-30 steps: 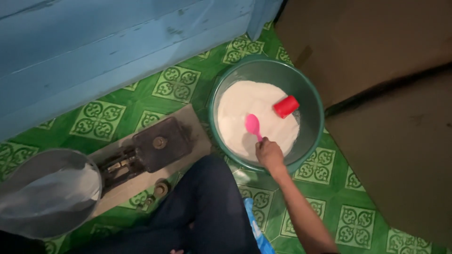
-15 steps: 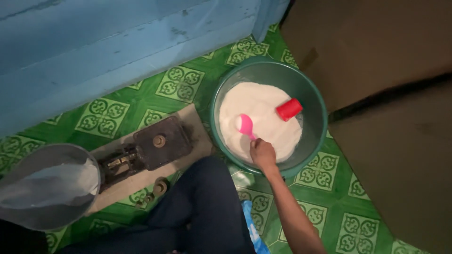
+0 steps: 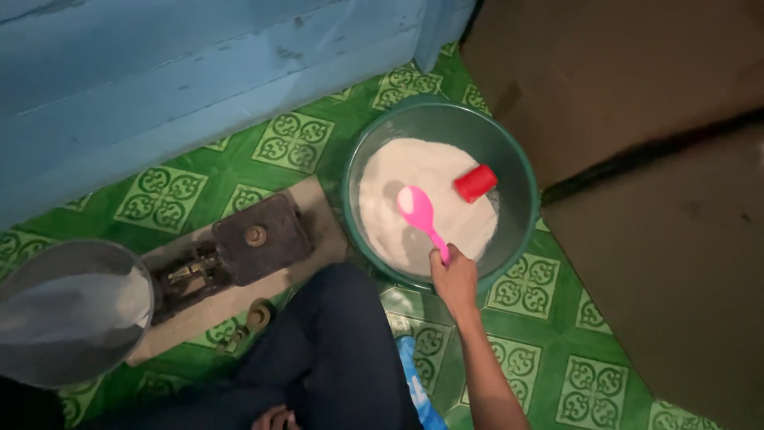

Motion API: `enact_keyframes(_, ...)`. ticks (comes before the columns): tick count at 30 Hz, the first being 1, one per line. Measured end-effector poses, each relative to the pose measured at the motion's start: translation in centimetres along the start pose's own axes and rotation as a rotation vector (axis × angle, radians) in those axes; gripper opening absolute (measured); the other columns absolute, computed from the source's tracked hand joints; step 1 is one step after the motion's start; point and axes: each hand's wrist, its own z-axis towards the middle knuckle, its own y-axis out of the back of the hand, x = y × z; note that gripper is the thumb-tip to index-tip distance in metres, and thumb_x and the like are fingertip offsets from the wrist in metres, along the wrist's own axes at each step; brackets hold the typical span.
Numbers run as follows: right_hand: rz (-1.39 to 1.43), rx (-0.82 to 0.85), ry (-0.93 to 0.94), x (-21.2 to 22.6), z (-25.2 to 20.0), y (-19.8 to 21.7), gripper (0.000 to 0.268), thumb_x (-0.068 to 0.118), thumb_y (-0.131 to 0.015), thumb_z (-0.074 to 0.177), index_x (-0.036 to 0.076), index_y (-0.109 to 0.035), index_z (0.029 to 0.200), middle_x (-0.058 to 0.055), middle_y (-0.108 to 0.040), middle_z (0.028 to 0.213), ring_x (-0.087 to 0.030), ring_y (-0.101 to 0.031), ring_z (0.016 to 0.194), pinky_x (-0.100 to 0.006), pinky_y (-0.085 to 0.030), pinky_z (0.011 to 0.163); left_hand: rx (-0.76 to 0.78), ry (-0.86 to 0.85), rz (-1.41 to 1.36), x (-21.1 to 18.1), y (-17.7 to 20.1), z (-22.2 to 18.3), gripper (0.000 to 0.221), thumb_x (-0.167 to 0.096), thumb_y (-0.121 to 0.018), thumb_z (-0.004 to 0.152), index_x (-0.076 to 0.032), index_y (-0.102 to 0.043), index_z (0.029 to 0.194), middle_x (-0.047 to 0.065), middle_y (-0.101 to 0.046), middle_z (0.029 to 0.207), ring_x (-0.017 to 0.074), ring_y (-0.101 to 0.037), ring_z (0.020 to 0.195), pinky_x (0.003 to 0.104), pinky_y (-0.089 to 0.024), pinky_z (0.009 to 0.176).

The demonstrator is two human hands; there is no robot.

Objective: Bagging white powder from a large bowl into small plastic bags using a scoop

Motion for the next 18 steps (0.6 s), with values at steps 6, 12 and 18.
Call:
enact_keyframes(6,-0.007,-0.010,-0.010,0.6,-1.7,1.3,0.034,0.037,-0.045,0.087,0.005,-0.056,0.079,-0.029,-0.061,0.070,-0.053,-0.056,0.074,-0.054,-0.039,0.067,-0.083,-0.172,0.228,-3.8,4.9,2.4,0.064,-0.056,-0.048,0.075,-0.013,-0.068,0.119,0.021,-0.040,0.158,0.0504,-0.025,0.151,0.058,-0.026,0.126)
enact_keyframes(12,-0.098,0.030,-0.021,4.6,-4.3,5.0,0.032,0.039,-0.046,0.086,0.009,-0.059,0.084,-0.026,-0.063,0.070,-0.049,-0.059,0.071,-0.054,-0.041,0.065,-0.268,-0.229,0.133,-5.2,4.3,3.3,0.073,-0.064,-0.029,0.089,-0.012,-0.061,0.130,0.026,-0.041,0.155,0.0533,-0.026,0.147,0.059,-0.025,0.123)
enact_keyframes(18,-0.228,0.013,0.137,9.6,-7.3,8.9,0.028,0.042,-0.053,0.083,0.014,-0.060,0.083,-0.023,-0.066,0.071,-0.048,-0.062,0.076,-0.055,-0.043,0.066,-0.078,0.026,0.240,-9.1,7.5,3.7,0.076,-0.048,-0.044,0.070,-0.030,-0.044,0.144,0.008,-0.030,0.166,0.0332,-0.025,0.154,0.063,0.002,0.122)
